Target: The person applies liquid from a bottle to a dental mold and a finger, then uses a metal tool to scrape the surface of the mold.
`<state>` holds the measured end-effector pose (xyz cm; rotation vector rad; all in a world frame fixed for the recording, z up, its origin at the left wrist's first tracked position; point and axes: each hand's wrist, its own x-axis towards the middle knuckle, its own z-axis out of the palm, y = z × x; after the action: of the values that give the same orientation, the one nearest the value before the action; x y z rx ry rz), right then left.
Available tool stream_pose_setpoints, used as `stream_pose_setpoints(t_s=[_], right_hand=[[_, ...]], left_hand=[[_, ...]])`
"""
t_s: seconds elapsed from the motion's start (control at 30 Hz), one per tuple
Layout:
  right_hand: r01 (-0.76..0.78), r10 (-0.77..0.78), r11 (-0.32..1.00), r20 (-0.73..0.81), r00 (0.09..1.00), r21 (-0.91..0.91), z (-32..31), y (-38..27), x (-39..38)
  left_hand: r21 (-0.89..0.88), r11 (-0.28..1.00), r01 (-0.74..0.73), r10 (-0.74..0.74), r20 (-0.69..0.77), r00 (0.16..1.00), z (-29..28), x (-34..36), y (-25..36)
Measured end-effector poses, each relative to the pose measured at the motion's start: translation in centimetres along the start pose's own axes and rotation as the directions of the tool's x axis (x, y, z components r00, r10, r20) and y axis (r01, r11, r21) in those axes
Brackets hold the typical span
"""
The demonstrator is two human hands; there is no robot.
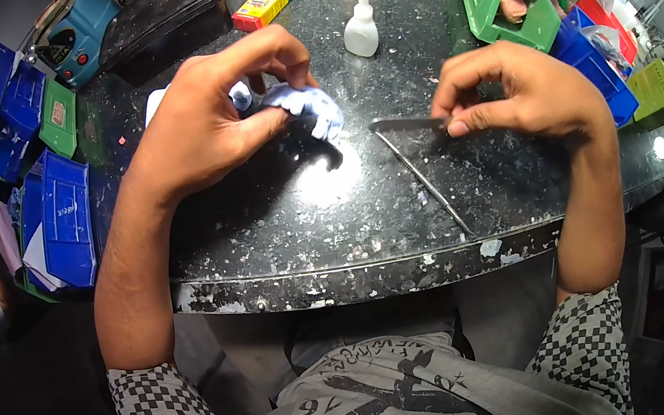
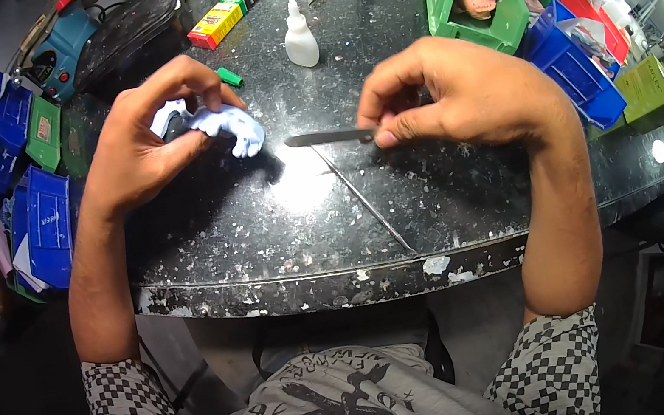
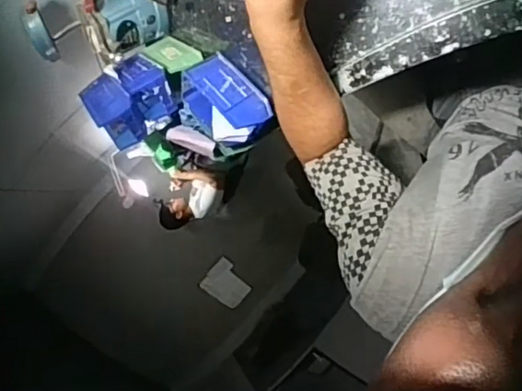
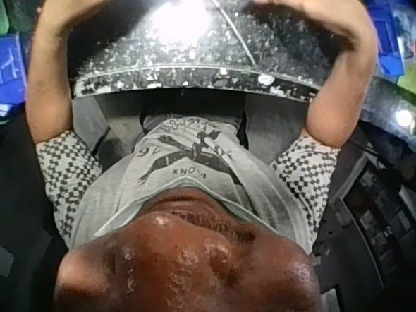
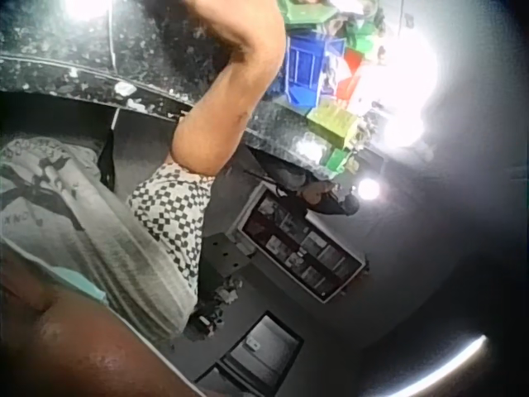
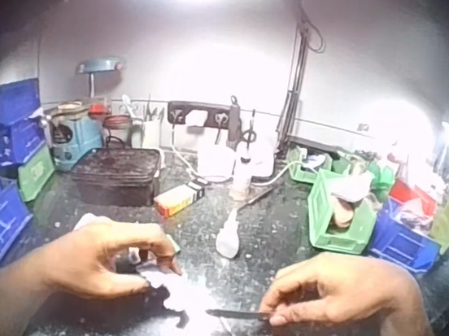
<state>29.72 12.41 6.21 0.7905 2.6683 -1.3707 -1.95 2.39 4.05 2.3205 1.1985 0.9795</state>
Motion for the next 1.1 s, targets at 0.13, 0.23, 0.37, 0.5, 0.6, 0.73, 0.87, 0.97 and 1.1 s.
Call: stream_pose_setpoints(t_s=[0.13, 0.23, 0.37, 0.5, 0.6, 0.73, 0.87, 0.97, 1.1], right_hand=[[0.251, -0.229, 0.964, -0.2, 0.953, 0.092, 0.2, 0.3, 0.5], [0.401, -0.312, 0.865, -0.303, 0.9, 0.302, 0.3, 0.1, 0.6], [0.608, -0.402, 0.723, -0.515, 0.757, 0.329, 1.1, 0.1, 1.3], [0.682, -0.369, 0.656, -0.651, 0.664, 0.324, 1.1, 1.0, 1.8], [0.696, -0.369, 0.657, -0.681, 0.632, 0.29, 0.8, 1.0, 1.5], [0.736, -0.381, 0.585, -0.686, 0.62, 0.341, 1.2, 0.0, 2.0], [0.726, -0.362, 0.617, -0.709, 0.604, 0.303, 1.2, 0.1, 1.6], [0.721, -0.341, 0.64, -0.743, 0.576, 0.265, 0.8, 0.8, 1.3], [0.726, -0.371, 0.652, -0.744, 0.556, 0.218, 0.6, 0.2, 1.3]], left_hand=[[-0.109, 0.993, -0.031, 0.015, -0.148, 0.989, 0.6, -0.2, -0.5], [-0.06, 0.998, -0.033, 0.026, -0.122, 0.992, 0.4, -0.1, -0.4], [-0.112, 0.99, -0.08, 0.058, -0.187, 0.981, 0.8, 0.0, -0.5], [-0.496, 0.771, 0.399, -0.35, 0.193, 0.917, 1.3, 0.5, 0.7], [-0.149, 0.937, 0.317, -0.277, 0.236, 0.931, 3.4, -0.1, 0.2], [0.029, 0.991, 0.13, -0.132, 0.082, 0.988, 4.7, -0.3, 0.5], [0.042, 0.983, 0.181, -0.178, -0.078, 0.981, 3.0, 0.0, 0.0], [-0.054, 0.963, 0.264, -0.268, -0.298, 0.916, -2.0, 0.2, -2.1], [0.166, 0.885, 0.434, -0.413, -0.148, 0.899, -9.9, -3.2, -5.7]])
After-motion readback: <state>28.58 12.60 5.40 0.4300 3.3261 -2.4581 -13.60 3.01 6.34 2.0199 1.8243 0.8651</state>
